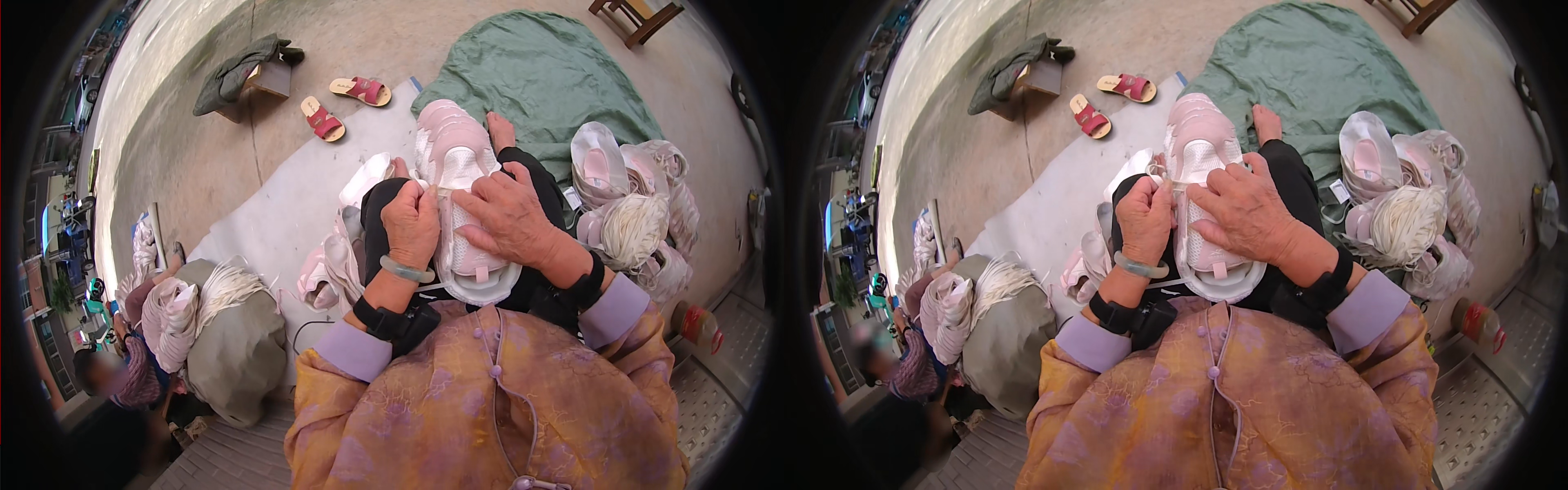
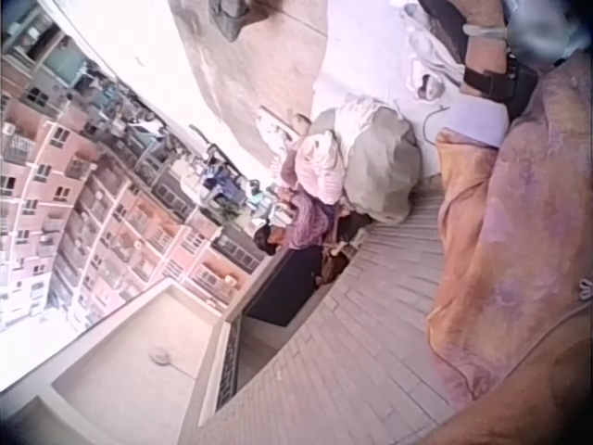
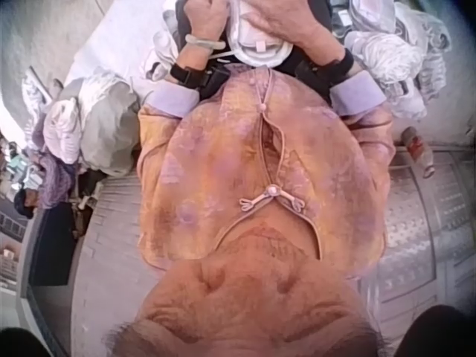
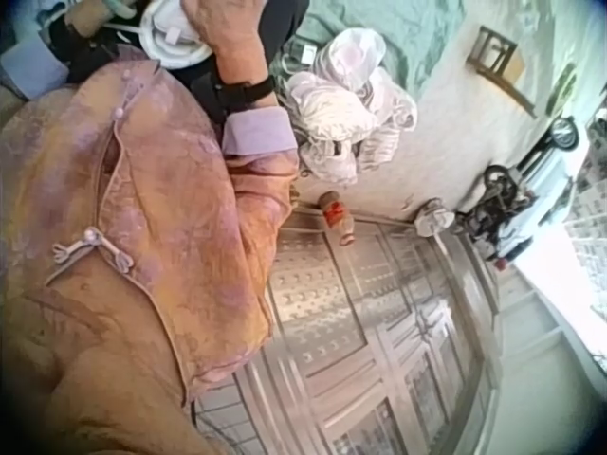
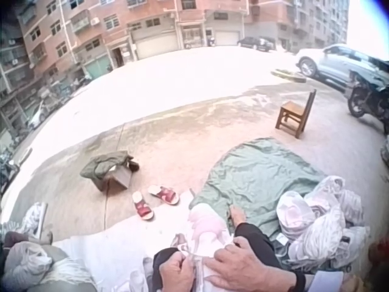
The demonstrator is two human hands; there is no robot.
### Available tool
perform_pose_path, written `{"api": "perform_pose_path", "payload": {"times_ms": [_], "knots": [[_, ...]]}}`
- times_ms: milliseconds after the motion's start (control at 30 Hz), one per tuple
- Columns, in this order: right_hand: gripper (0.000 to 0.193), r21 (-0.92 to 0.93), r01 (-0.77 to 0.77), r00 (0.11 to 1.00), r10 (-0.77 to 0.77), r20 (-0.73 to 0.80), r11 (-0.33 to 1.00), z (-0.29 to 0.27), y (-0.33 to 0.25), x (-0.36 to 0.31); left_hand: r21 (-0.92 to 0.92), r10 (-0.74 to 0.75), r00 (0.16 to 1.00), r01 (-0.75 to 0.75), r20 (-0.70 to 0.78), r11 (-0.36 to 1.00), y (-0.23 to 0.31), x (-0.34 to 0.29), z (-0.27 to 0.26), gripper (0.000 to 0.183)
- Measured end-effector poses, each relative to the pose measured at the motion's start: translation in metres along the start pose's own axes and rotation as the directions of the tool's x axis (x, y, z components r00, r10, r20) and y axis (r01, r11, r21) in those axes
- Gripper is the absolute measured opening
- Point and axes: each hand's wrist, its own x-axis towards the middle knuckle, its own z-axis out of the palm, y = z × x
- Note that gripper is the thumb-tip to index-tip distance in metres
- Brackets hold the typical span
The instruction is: Lacing a pink sneaker while sitting on the ground outdoors.
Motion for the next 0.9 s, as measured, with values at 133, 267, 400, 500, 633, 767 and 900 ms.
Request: {"api": "perform_pose_path", "payload": {"times_ms": [133, 267, 400, 500, 633, 767, 900], "knots": [[0.036, 0.032, -0.007, 1.000, 0.007, -0.022, 0.999, 0.000, 0.000, 0.000, 0.020, 0.004, 1.000, -0.004, -0.006, 1.000, 0.004, -0.002, 0.000, 0.025], [0.038, 0.018, 0.008, 1.000, -0.007, -0.029, 1.000, 0.001, 0.000, -0.002, -0.027, -0.065, 0.997, 0.064, -0.034, 0.998, 0.007, 0.000, 0.002, 0.016], [0.039, 0.004, 0.010, 1.000, -0.010, -0.016, 1.000, 0.002, -0.001, -0.002, -0.048, -0.065, 0.998, 0.063, -0.027, 0.997, 0.004, 0.000, 0.001, 0.016], [0.039, 0.011, 0.014, 0.999, -0.014, -0.033, 1.000, 0.001, -0.001, -0.002, -0.023, 0.002, 1.000, -0.002, -0.004, 1.000, 0.003, -0.002, 0.000, 0.024], [0.040, 0.012, 0.012, 0.999, -0.012, -0.040, 1.000, 0.003, 0.000, -0.003, 0.033, 0.047, 0.999, -0.047, -0.011, 0.998, 0.006, -0.003, 0.000, 0.023], [0.041, 0.017, 0.003, 0.999, -0.002, -0.032, 1.000, 0.002, -0.001, -0.004, 0.205, 0.287, 0.957, -0.275, -0.031, 0.939, 0.024, -0.002, 0.000, 0.017], [0.040, 0.023, 0.000, 0.999, 0.001, -0.039, 1.000, 0.003, -0.003, -0.004, 0.227, 0.261, 0.965, -0.259, 0.022, 0.939, 0.026, -0.001, 0.000, 0.013]]}}
